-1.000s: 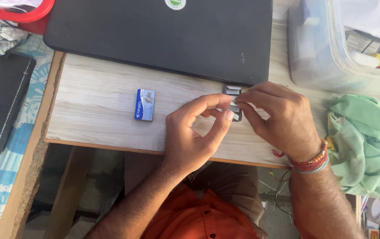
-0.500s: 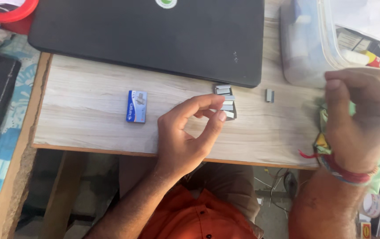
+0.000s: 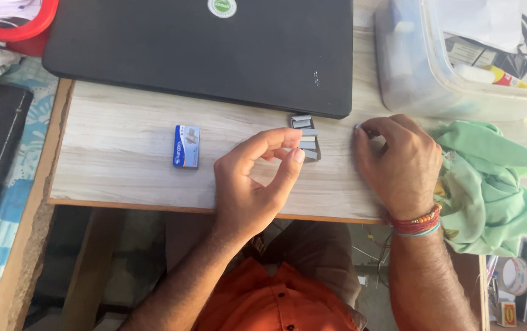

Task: The person wipes strips of staples with a cloth, aligns them into a single block, and places them inside a small blue box before storing it in a desk drawer.

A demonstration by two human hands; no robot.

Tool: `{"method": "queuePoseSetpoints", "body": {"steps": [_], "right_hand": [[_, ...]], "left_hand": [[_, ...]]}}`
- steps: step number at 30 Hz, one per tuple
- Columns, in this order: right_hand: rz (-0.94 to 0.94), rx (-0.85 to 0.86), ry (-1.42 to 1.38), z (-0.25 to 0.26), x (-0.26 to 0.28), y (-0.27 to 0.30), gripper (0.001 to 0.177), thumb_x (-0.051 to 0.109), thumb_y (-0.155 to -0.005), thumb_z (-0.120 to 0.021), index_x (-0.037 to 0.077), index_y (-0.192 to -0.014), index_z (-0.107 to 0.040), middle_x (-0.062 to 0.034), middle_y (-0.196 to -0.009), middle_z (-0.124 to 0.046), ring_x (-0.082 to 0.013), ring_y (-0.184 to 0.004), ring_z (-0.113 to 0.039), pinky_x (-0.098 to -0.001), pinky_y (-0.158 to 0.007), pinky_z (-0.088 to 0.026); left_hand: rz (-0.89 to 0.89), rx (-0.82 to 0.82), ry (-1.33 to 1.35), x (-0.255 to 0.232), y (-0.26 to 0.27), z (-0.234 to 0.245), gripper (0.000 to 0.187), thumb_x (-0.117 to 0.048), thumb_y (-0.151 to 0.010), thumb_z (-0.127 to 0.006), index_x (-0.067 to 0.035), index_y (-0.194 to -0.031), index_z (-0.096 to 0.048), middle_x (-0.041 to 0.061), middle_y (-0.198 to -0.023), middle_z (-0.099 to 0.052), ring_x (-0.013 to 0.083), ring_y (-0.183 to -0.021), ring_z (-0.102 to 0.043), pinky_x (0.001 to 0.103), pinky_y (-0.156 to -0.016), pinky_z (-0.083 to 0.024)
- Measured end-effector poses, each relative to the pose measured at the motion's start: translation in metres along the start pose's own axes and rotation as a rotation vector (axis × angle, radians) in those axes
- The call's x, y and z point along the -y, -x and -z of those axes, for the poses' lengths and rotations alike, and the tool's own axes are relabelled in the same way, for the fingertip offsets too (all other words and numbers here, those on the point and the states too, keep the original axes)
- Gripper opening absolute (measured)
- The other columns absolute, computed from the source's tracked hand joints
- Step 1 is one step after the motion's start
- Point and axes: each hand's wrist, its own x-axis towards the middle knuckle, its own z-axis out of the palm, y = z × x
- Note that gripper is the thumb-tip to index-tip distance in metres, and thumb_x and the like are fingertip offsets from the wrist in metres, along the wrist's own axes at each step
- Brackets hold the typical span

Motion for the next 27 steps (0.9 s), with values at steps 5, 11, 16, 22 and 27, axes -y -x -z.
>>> {"method": "queuePoseSetpoints", "body": {"steps": [5, 11, 16, 22, 27], "right_hand": [[0.019, -0.004, -0.069, 0.006, 0.000, 0.002, 0.012, 0.016, -0.092, -0.081, 0.006, -0.095, -0.077, -0.0073, -0.087, -0.072, -0.0198, -0.067, -0.067, -0.0348, -0.066, -0.053], [-0.092, 0.014, -0.577, 0.028, 0.022, 0.025, 0.005, 0.001, -0.096, -0.073, -0.001, -0.101, -0.074, -0.0061, -0.093, -0.074, -0.0080, -0.077, -0.067, -0.0222, -0.072, -0.053], [-0.128, 0.018, -0.958, 0.015, 0.043, 0.037, 0.010, 0.001, -0.101, -0.069, -0.005, -0.108, -0.071, -0.0053, -0.101, -0.073, -0.0081, -0.090, -0.069, -0.0226, -0.081, -0.057], [-0.201, -0.009, -1.073, 0.003, 0.050, 0.042, 0.015, 0.002, -0.103, -0.068, -0.006, -0.115, -0.073, -0.0063, -0.096, -0.074, -0.0083, -0.083, -0.068, -0.0226, -0.074, -0.057], [-0.256, 0.026, -1.205, -0.003, 0.039, 0.042, 0.016, 0.001, -0.103, -0.069, -0.007, -0.117, -0.071, -0.0093, -0.099, -0.076, -0.0104, -0.085, -0.070, -0.0239, -0.077, -0.058]], "left_hand": [[-0.032, -0.002, 0.003, 0.003, 0.003, -0.002, 0.022, -0.016, -0.100, -0.071, -0.005, -0.118, -0.071, 0.007, -0.108, -0.078, 0.0126, -0.093, -0.077, 0.028, -0.085, -0.061], [-0.036, 0.049, -0.022, -0.003, 0.009, -0.014, 0.021, -0.019, -0.104, -0.068, -0.006, -0.119, -0.074, 0.006, -0.102, -0.080, 0.0136, -0.095, -0.080, 0.029, -0.088, -0.066], [0.036, 0.104, 0.079, -0.015, 0.016, -0.018, 0.031, -0.018, -0.104, -0.067, -0.004, -0.132, -0.068, 0.012, -0.114, -0.079, 0.0174, -0.106, -0.078, 0.030, -0.093, -0.066], [0.010, 0.109, 0.085, -0.018, 0.013, -0.015, 0.030, -0.014, -0.104, -0.069, -0.006, -0.132, -0.068, 0.011, -0.111, -0.080, 0.0159, -0.101, -0.080, 0.027, -0.089, -0.068], [-0.082, 0.113, -0.005, -0.015, 0.012, -0.019, 0.035, -0.009, -0.100, -0.073, -0.007, -0.134, -0.066, 0.010, -0.115, -0.078, 0.0171, -0.105, -0.080, 0.028, -0.092, -0.068]]}}
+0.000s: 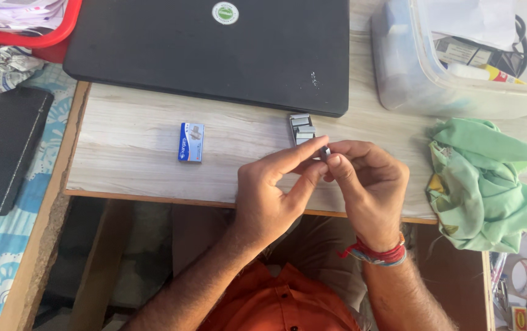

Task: The person wipes strips of staples with a cloth, aligns them into a single block, and places them inside a small blue box before storing it in a desk drawer.

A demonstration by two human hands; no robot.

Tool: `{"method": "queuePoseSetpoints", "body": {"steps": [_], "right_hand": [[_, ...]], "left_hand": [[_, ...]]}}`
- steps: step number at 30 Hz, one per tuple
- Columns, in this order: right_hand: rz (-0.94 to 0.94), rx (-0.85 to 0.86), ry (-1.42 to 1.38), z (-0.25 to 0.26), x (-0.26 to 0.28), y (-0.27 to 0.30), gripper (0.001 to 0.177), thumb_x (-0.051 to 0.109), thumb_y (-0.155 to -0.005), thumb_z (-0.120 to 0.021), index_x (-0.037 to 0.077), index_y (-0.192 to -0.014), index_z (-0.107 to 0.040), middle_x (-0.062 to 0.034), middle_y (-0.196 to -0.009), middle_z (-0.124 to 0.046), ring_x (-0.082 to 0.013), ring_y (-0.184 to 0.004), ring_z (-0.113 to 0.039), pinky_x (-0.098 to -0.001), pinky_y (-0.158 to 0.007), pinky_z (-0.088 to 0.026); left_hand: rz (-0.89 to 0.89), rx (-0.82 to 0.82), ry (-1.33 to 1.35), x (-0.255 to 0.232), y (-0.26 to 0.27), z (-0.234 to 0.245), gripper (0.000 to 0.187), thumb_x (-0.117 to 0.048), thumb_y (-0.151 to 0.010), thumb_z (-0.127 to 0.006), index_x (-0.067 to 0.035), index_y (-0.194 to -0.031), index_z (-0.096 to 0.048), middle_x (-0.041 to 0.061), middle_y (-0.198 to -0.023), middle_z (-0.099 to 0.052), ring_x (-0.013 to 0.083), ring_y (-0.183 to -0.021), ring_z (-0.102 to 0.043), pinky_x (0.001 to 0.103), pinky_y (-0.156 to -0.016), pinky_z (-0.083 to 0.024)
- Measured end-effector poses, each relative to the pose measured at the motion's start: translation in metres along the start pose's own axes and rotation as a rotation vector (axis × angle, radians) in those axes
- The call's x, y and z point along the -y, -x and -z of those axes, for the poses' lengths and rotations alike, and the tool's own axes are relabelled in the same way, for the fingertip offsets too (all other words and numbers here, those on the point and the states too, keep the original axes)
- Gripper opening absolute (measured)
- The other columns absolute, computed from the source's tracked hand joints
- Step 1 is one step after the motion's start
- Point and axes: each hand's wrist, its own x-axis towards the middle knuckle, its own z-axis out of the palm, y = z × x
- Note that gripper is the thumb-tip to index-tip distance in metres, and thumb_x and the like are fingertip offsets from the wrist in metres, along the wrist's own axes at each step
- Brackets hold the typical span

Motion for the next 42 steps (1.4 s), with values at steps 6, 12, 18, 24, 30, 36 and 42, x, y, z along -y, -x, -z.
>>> {"method": "queuePoseSetpoints", "body": {"steps": [6, 12, 18, 24, 30, 36, 42], "right_hand": [[-0.079, 0.015, -0.104, 0.005, 0.003, -0.004, 0.021, 0.001, -0.103, -0.064, -0.008, -0.121, -0.069, -0.0094, -0.103, -0.075, -0.0112, -0.091, -0.070, -0.0243, -0.081, -0.059], [-0.046, -0.023, -0.004, 0.005, -0.001, -0.014, 0.020, 0.002, -0.102, -0.066, -0.007, -0.119, -0.070, -0.0066, -0.101, -0.073, -0.0093, -0.087, -0.068, -0.0239, -0.077, -0.058], [0.024, -0.117, 0.164, 0.020, -0.009, -0.014, 0.017, 0.005, -0.104, -0.067, -0.006, -0.116, -0.071, -0.0041, -0.099, -0.071, -0.0085, -0.085, -0.067, -0.0237, -0.075, -0.058], [-0.003, -0.161, 0.142, 0.024, -0.013, -0.010, 0.014, 0.006, -0.106, -0.067, -0.005, -0.115, -0.070, -0.0029, -0.095, -0.068, -0.0073, -0.084, -0.063, -0.0226, -0.074, -0.054], [0.030, -0.171, 0.109, 0.025, -0.014, -0.009, 0.015, 0.009, -0.107, -0.067, -0.004, -0.115, -0.067, -0.0025, -0.101, -0.067, -0.0074, -0.087, -0.063, -0.0228, -0.075, -0.055], [0.031, -0.176, 0.075, 0.026, -0.017, -0.005, 0.014, 0.007, -0.107, -0.066, -0.004, -0.116, -0.066, -0.0042, -0.101, -0.068, -0.0091, -0.087, -0.065, -0.0236, -0.075, -0.055], [0.034, -0.095, -0.008, 0.020, -0.009, -0.003, 0.013, 0.005, -0.106, -0.065, -0.004, -0.116, -0.065, -0.0063, -0.104, -0.068, -0.0104, -0.087, -0.066, -0.0252, -0.075, -0.056]], "left_hand": [[-0.137, 0.023, -0.155, 0.003, -0.003, -0.004, 0.047, -0.007, -0.093, -0.081, -0.009, -0.137, -0.063, 0.009, -0.115, -0.077, 0.0180, -0.104, -0.078, 0.030, -0.089, -0.065], [-0.121, 0.024, -0.179, 0.016, -0.010, -0.007, 0.045, -0.005, -0.096, -0.077, -0.010, -0.139, -0.063, 0.009, -0.116, -0.077, 0.0186, -0.104, -0.078, 0.031, -0.089, -0.067], [-0.185, -0.053, -0.379, 0.019, -0.002, 0.027, 0.029, -0.011, -0.101, -0.075, -0.011, -0.130, -0.069, 0.009, -0.116, -0.077, 0.0197, -0.103, -0.079, 0.033, -0.090, -0.067], [-0.190, 0.092, -0.711, -0.002, 0.002, 0.055, 0.033, -0.022, -0.084, -0.083, -0.007, -0.112, -0.075, 0.010, -0.108, -0.078, 0.0234, -0.102, -0.072, 0.040, -0.089, -0.056], [-0.220, 0.194, -0.866, -0.001, 0.006, 0.042, 0.021, -0.020, -0.081, -0.084, -0.009, -0.097, -0.076, 0.003, -0.099, -0.077, 0.0197, -0.096, -0.070, 0.036, -0.084, -0.057], [-0.166, 0.201, -0.759, 0.004, 0.007, 0.038, 0.013, -0.021, -0.090, -0.079, -0.012, -0.099, -0.076, 0.000, -0.092, -0.078, 0.0154, -0.082, -0.072, 0.034, -0.076, -0.058], [0.137, 0.130, -0.012, -0.004, -0.004, 0.018, 0.022, -0.028, -0.100, -0.069, -0.008, -0.108, -0.071, 0.003, -0.094, -0.080, 0.0107, -0.087, -0.078, 0.025, -0.077, -0.064]]}}
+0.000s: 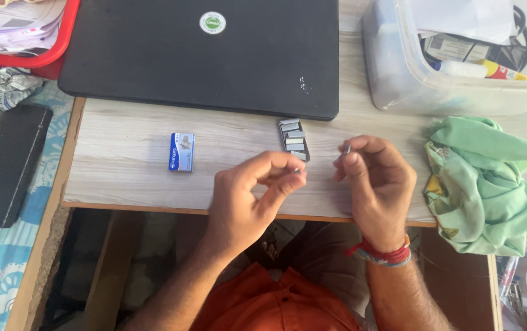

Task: The person wipes strips of staples with a cloth, aligns them into a single block, and places them inside a small blue box before storing it in a desk drawer.

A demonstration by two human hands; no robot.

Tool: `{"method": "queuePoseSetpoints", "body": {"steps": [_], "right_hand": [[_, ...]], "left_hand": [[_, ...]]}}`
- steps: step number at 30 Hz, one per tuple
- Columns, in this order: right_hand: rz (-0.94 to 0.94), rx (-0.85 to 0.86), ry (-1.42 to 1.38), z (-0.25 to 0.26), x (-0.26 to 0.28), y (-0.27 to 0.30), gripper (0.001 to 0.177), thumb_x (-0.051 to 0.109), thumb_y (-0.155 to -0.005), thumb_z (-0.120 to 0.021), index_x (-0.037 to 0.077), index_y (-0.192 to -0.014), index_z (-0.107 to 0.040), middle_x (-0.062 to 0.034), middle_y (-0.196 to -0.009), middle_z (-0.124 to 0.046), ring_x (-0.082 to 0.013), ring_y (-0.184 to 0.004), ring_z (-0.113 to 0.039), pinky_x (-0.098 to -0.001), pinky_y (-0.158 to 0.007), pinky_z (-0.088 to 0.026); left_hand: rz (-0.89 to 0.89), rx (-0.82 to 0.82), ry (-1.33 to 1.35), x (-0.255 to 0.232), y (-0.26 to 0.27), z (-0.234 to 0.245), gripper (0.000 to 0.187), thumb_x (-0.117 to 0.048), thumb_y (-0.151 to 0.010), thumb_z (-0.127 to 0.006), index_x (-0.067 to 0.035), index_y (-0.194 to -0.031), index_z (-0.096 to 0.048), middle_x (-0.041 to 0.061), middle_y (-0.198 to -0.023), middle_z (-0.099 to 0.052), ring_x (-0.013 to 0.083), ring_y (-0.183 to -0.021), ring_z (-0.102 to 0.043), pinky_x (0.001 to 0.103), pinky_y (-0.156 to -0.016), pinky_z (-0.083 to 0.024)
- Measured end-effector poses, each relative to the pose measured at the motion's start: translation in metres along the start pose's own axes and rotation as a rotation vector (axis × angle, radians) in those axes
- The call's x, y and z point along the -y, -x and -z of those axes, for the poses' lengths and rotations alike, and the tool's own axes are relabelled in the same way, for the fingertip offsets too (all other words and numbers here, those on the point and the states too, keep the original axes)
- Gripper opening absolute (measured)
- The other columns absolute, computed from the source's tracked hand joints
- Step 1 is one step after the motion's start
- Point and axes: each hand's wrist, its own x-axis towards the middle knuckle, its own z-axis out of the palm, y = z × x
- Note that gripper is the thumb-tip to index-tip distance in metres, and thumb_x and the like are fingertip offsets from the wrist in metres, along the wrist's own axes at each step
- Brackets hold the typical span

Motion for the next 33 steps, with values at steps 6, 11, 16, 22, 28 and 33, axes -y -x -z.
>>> {"method": "queuePoseSetpoints", "body": {"steps": [6, 11, 16, 22, 28, 33], "right_hand": [[-0.182, 0.112, -0.398, -0.001, 0.004, 0.014, 0.016, 0.007, -0.107, -0.061, -0.004, -0.118, -0.065, -0.0102, -0.107, -0.069, -0.0144, -0.089, -0.066, -0.0307, -0.077, -0.057], [-0.270, 0.142, -0.536, 0.000, 0.002, 0.014, 0.020, 0.010, -0.110, -0.059, -0.005, -0.122, -0.064, -0.0119, -0.109, -0.070, -0.0163, -0.091, -0.067, -0.0306, -0.077, -0.054], [-0.188, 0.051, -0.285, -0.006, 0.011, 0.012, 0.021, 0.007, -0.108, -0.058, -0.005, -0.123, -0.066, -0.0114, -0.098, -0.073, -0.0133, -0.083, -0.070, -0.0285, -0.075, -0.059], [0.111, -0.068, 0.095, -0.023, 0.020, 0.016, 0.014, -0.007, -0.107, -0.060, -0.008, -0.119, -0.067, -0.0092, -0.099, -0.073, -0.0108, -0.088, -0.072, -0.0251, -0.080, -0.062], [0.266, -0.130, 0.386, -0.027, 0.022, 0.014, 0.017, -0.009, -0.103, -0.064, -0.008, -0.120, -0.067, -0.0079, -0.095, -0.073, -0.0091, -0.083, -0.072, -0.0224, -0.074, -0.060], [0.339, -0.127, 0.422, -0.028, 0.022, 0.016, 0.019, -0.011, -0.103, -0.064, -0.008, -0.121, -0.067, -0.0095, -0.101, -0.072, -0.0108, -0.090, -0.074, -0.0214, -0.075, -0.062]], "left_hand": [[0.175, -0.056, 0.510, 0.000, -0.009, -0.016, 0.020, -0.020, -0.103, -0.070, -0.002, -0.110, -0.064, 0.006, -0.096, -0.077, 0.0117, -0.094, -0.076, 0.025, -0.080, -0.065], [0.217, -0.116, 0.470, -0.005, -0.005, -0.023, 0.024, -0.015, -0.098, -0.073, -0.002, -0.116, -0.065, 0.011, -0.091, -0.078, 0.0112, -0.082, -0.075, 0.023, -0.071, -0.061], [0.065, -0.130, 0.264, -0.009, -0.005, -0.024, 0.027, -0.014, -0.103, -0.070, -0.004, -0.128, -0.070, 0.010, -0.106, -0.079, 0.0117, -0.097, -0.077, 0.025, -0.087, -0.066], [0.054, -0.127, 0.137, -0.013, -0.005, -0.026, 0.027, -0.014, -0.103, -0.068, -0.006, -0.129, -0.070, 0.009, -0.112, -0.079, 0.0130, -0.103, -0.078, 0.025, -0.088, -0.067], [0.064, -0.119, 0.199, -0.014, -0.008, -0.030, 0.021, -0.011, -0.099, -0.072, 0.000, -0.117, -0.071, 0.009, -0.107, -0.079, 0.0152, -0.100, -0.079, 0.028, -0.087, -0.068], [0.041, -0.067, 0.269, -0.012, -0.008, -0.029, 0.015, -0.010, -0.100, -0.073, -0.001, -0.112, -0.068, 0.008, -0.102, -0.078, 0.0158, -0.098, -0.080, 0.029, -0.090, -0.068]]}}
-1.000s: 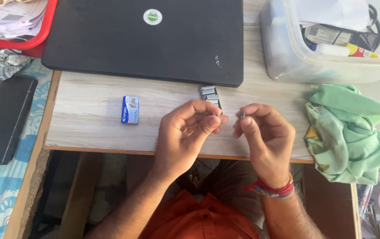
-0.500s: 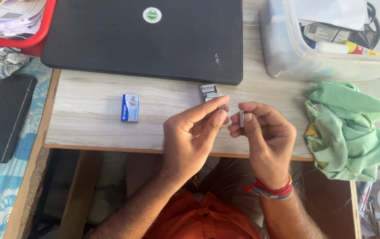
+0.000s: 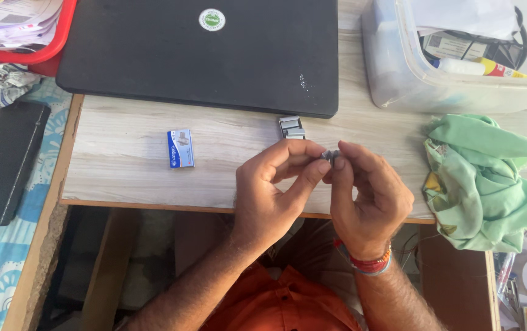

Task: The person wipes strips of staples with a cloth, aligns them into a single block, and places them inside a small blue box before storing it in a desk drawer.

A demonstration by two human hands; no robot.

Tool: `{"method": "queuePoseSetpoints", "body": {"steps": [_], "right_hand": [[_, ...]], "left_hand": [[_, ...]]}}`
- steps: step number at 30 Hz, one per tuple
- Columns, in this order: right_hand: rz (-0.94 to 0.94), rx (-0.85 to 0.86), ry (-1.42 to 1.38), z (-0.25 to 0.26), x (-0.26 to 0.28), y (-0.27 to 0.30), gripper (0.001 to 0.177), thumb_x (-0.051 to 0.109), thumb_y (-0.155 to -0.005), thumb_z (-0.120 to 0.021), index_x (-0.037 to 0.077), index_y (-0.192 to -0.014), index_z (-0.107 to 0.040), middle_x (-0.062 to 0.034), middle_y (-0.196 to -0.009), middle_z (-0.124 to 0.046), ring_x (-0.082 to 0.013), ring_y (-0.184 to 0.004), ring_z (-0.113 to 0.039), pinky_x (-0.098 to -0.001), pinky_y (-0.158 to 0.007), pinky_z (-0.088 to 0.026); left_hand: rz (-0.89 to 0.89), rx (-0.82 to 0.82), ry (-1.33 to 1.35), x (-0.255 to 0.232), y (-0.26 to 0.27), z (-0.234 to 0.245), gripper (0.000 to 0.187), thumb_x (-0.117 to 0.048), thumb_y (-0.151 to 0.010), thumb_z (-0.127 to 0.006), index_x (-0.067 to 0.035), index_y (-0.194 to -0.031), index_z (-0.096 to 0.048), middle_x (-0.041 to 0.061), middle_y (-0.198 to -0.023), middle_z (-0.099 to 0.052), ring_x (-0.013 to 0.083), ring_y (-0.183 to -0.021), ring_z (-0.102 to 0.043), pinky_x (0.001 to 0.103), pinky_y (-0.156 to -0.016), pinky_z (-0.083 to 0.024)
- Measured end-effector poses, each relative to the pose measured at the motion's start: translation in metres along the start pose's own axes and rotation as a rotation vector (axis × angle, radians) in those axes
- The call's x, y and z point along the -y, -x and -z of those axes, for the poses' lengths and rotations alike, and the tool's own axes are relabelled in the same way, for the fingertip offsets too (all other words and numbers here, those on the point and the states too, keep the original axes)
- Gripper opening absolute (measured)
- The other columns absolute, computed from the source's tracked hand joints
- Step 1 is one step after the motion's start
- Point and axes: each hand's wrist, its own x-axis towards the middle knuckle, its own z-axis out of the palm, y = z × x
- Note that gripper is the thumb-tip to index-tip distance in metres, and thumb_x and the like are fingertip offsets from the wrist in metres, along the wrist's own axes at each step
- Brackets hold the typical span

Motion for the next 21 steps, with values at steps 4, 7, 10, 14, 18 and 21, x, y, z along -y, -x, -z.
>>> {"method": "queuePoseSetpoints", "body": {"steps": [4, 7, 10, 14, 18, 21], "right_hand": [[-0.107, 0.035, -0.128, 0.006, 0.002, 0.005, 0.021, -0.012, -0.102, -0.065, -0.008, -0.122, -0.067, -0.0102, -0.105, -0.070, -0.0124, -0.093, -0.072, -0.0240, -0.081, -0.061], [-0.155, 0.081, -0.219, 0.012, 0.000, 0.003, 0.020, -0.012, -0.100, -0.066, -0.008, -0.119, -0.068, -0.0108, -0.108, -0.070, -0.0131, -0.094, -0.072, -0.0246, -0.081, -0.062], [-0.193, 0.136, -0.312, 0.017, -0.002, 0.002, 0.019, -0.012, -0.099, -0.066, -0.008, -0.117, -0.068, -0.0115, -0.111, -0.071, -0.0141, -0.096, -0.072, -0.0255, -0.083, -0.062], [-0.281, 0.179, -0.437, 0.024, -0.007, 0.002, 0.017, -0.012, -0.098, -0.067, -0.008, -0.114, -0.069, -0.0118, -0.109, -0.071, -0.0144, -0.095, -0.071, -0.0264, -0.084, -0.060], [-0.366, 0.189, -0.537, 0.027, -0.017, 0.001, 0.013, -0.012, -0.097, -0.070, -0.006, -0.108, -0.070, -0.0119, -0.104, -0.072, -0.0150, -0.092, -0.070, -0.0280, -0.084, -0.060], [-0.380, 0.202, -0.596, 0.028, -0.020, 0.003, 0.012, -0.012, -0.096, -0.070, -0.005, -0.107, -0.070, -0.0116, -0.103, -0.072, -0.0154, -0.093, -0.071, -0.0286, -0.085, -0.061]], "left_hand": [[-0.036, 0.020, -0.018, 0.003, 0.000, 0.002, 0.016, -0.010, -0.099, -0.075, -0.002, -0.110, -0.066, 0.007, -0.103, -0.077, 0.0159, -0.101, -0.079, 0.030, -0.092, -0.067], [-0.037, 0.033, -0.016, 0.006, 0.000, 0.003, 0.021, -0.013, -0.098, -0.077, -0.002, -0.113, -0.068, 0.007, -0.103, -0.078, 0.0157, -0.101, -0.079, 0.030, -0.092, -0.067], [-0.048, 0.038, -0.036, 0.008, 0.000, 0.005, 0.027, -0.015, -0.096, -0.078, -0.003, -0.119, -0.070, 0.007, -0.105, -0.079, 0.0154, -0.102, -0.079, 0.029, -0.092, -0.067], [-0.050, 0.035, -0.035, 0.010, 0.002, 0.005, 0.026, -0.015, -0.096, -0.079, -0.005, -0.119, -0.074, 0.008, -0.104, -0.081, 0.0153, -0.099, -0.080, 0.029, -0.091, -0.068], [-0.030, 0.046, 0.040, 0.011, 0.002, 0.005, 0.023, -0.013, -0.096, -0.079, -0.003, -0.116, -0.074, 0.008, -0.103, -0.080, 0.0164, -0.100, -0.080, 0.030, -0.091, -0.068], [0.034, 0.088, 0.128, 0.014, 0.004, 0.007, 0.021, -0.011, -0.095, -0.078, -0.002, -0.114, -0.073, 0.009, -0.103, -0.079, 0.0171, -0.100, -0.080, 0.030, -0.092, -0.068]]}}
